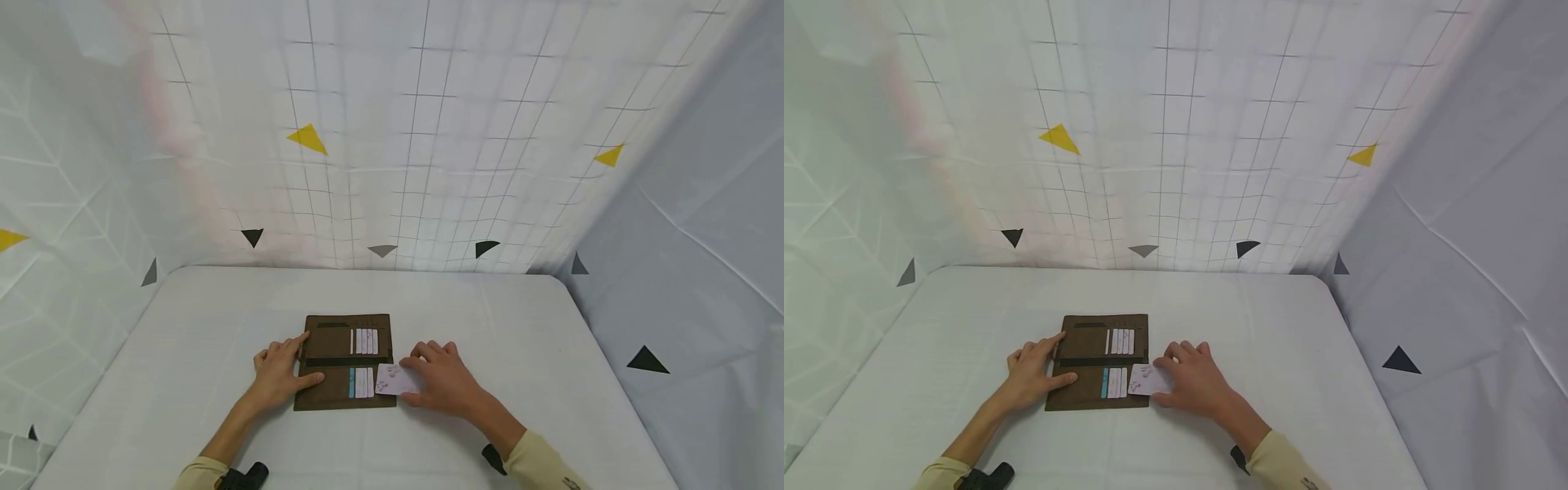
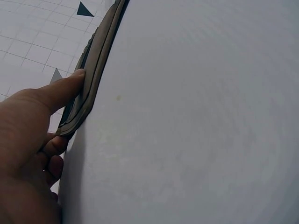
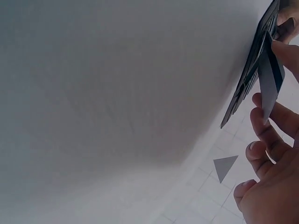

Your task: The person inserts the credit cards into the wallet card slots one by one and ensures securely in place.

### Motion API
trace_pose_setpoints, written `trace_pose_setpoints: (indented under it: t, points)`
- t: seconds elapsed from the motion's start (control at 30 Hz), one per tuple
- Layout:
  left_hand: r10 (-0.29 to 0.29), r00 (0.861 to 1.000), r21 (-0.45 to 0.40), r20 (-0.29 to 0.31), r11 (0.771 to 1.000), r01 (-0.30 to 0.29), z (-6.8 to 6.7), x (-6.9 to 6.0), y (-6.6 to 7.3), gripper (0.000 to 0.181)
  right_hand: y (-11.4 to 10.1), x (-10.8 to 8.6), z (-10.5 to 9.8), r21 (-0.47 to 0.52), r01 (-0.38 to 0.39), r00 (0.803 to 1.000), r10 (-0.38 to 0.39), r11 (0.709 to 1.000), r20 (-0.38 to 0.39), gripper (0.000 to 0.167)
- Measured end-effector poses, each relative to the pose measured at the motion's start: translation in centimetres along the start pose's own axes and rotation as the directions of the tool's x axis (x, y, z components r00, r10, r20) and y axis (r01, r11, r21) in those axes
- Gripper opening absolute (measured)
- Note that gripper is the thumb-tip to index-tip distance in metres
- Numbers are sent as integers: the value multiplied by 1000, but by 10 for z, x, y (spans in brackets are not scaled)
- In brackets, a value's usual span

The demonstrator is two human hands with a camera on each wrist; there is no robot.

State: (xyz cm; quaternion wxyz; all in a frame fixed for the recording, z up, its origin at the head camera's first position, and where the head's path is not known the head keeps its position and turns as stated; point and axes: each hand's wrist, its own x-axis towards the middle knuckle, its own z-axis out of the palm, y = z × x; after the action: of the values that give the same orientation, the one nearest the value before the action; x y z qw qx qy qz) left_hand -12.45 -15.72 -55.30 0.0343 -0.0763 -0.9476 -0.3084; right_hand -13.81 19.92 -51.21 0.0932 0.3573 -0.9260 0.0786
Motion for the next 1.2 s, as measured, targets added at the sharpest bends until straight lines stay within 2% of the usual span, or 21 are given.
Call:
trace_pose_setpoints:
  t: [0.2, 0.77, 0.97, 1.2]
  points:
    - [0, 1000, 3, -3, 1000, 0, -1, -1, 1, 98, -4, 3, 5, -28, -4, 999, 5, 1000, 35, 56]
    - [-1, 1000, 13, -7, 1000, 1, 0, 0, 1, 98, -14, 16, 13, -39, 95, 993, -92, 995, 67, 55]
    - [0, 1000, 14, -8, 1000, 0, 0, 0, 2, 98, -16, 16, 9, -56, 67, 994, -62, 996, 89, 60]
    - [-10, 1000, 20, 0, 1000, 10, 0, 0, 2, 99, -2, 4, 2, -42, -19, 990, 25, 999, 137, 57]
